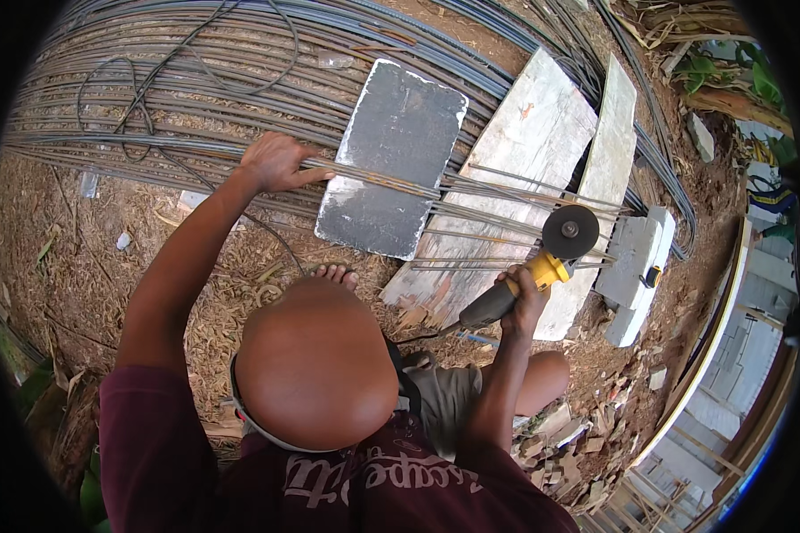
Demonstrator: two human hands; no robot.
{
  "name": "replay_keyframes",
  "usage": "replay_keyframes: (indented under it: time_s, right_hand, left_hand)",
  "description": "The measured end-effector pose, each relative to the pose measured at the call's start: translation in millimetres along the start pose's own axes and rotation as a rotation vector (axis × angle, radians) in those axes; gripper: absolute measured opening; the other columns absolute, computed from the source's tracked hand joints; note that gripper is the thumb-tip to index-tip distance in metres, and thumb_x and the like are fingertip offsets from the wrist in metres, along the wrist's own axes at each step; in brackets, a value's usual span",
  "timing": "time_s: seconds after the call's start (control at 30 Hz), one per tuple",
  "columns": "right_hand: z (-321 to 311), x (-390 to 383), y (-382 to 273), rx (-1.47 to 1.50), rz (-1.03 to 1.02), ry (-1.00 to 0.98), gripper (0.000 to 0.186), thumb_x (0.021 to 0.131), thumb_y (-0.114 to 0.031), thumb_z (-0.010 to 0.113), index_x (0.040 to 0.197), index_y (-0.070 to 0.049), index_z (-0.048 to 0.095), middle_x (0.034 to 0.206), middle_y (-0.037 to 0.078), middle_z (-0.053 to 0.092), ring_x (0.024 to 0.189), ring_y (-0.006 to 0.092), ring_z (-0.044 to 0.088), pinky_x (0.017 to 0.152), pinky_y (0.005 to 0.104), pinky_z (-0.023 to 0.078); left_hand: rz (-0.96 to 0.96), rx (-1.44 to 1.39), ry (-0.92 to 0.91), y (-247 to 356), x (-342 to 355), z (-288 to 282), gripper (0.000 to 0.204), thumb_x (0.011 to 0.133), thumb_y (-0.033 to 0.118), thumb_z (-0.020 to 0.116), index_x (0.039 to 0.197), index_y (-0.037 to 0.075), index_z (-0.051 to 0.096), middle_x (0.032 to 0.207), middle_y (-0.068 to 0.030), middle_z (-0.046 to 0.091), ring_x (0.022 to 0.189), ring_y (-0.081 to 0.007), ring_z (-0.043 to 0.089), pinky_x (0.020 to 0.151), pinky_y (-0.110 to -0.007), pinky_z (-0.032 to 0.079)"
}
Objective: The person uses an angle grinder to cut several metal rods placed on wooden planks. After cutting, the person gathers the cut pieces and stacks them together.
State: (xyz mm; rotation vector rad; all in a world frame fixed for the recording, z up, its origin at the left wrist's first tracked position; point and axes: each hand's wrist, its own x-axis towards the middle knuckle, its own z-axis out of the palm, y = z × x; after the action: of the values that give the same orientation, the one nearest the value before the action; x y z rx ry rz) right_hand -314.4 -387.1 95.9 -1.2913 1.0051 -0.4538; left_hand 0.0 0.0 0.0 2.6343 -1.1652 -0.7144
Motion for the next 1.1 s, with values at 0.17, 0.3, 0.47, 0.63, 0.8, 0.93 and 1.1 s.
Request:
replay_keyframes:
  time_s: [0.17,0.3,0.47,0.63,0.8,0.93,1.1]
  right_hand:
    - [-38.3,-12.1,-57.8,0.205,0.018,0.085,0.018,0.087,0.000,0.069,0.102,0.001,0.059,0.083,0.012,0.066,0.069,0.0246,0.069,0.065,0.0384,0.061]
    - [-85.3,-18.3,-101.1,0.206,-0.013,0.107,0.011,0.090,-0.008,0.068,0.097,-0.006,0.060,0.090,0.007,0.068,0.077,0.0220,0.069,0.074,0.0396,0.061]
    - [-129.6,-31.5,-106.2,0.240,-0.005,0.276,0.024,0.087,-0.008,0.070,0.108,-0.006,0.058,0.086,0.006,0.067,0.075,0.0213,0.069,0.076,0.0412,0.063]
    - [-148.4,-57.9,-74.6,0.316,0.112,0.373,0.022,0.086,-0.009,0.071,0.103,-0.005,0.058,0.086,0.007,0.066,0.073,0.0216,0.068,0.073,0.0427,0.062]
    - [-176.4,-73.8,-75.9,0.424,0.136,0.445,0.022,0.086,-0.012,0.072,0.102,-0.004,0.059,0.083,0.009,0.066,0.072,0.0223,0.068,0.070,0.0405,0.062]
    - [-196.9,-87.2,-77.6,0.479,0.165,0.464,0.020,0.086,-0.013,0.073,0.099,-0.004,0.062,0.079,0.011,0.068,0.069,0.0230,0.069,0.070,0.0386,0.063]
    - [-206.9,-92.9,-79.0,0.503,0.160,0.482,0.020,0.085,-0.013,0.074,0.098,-0.004,0.062,0.079,0.012,0.069,0.068,0.0233,0.069,0.069,0.0381,0.064]
  left_hand:
    - [-0.016,0.001,-0.007,8.6,2.2,-10.6,0.087,0.096,0.086,0.044,0.123,0.011,0.079,0.070,-0.0206,0.071,0.078,-0.0394,0.074,0.080,-0.053,0.058]
    - [-0.031,-0.038,-0.063,11.0,2.3,-19.8,0.079,0.097,0.078,0.054,0.121,0.008,0.078,0.072,-0.0224,0.070,0.080,-0.0412,0.073,0.081,-0.054,0.057]
    - [-0.046,-0.178,-0.070,-19.8,-20.0,-27.0,0.075,0.097,0.072,0.061,0.106,-0.001,0.075,0.082,-0.0263,0.070,0.081,-0.0444,0.068,0.080,-0.053,0.053]
    - [-0.095,-0.120,-0.039,-75.6,-58.9,-43.5,0.065,0.099,0.061,0.066,0.101,-0.004,0.070,0.079,-0.0284,0.065,0.079,-0.0467,0.066,0.076,-0.053,0.049]
    - [-0.090,0.023,-0.077,-86.8,-62.4,-39.7,0.056,0.106,0.050,0.062,0.095,-0.004,0.068,0.079,-0.0319,0.065,0.085,-0.0531,0.066,0.076,-0.058,0.050]
    - [-0.037,0.006,-0.085,-61.6,-64.9,-57.3,0.062,0.108,0.049,0.058,0.094,-0.010,0.066,0.075,-0.0342,0.059,0.076,-0.0536,0.061,0.071,-0.054,0.046]
    - [-0.117,0.040,-0.107,22.9,-31.1,-78.4,0.067,0.106,0.057,0.059,0.102,-0.009,0.073,0.082,-0.0350,0.067,0.086,-0.0541,0.066,0.078,-0.056,0.051]
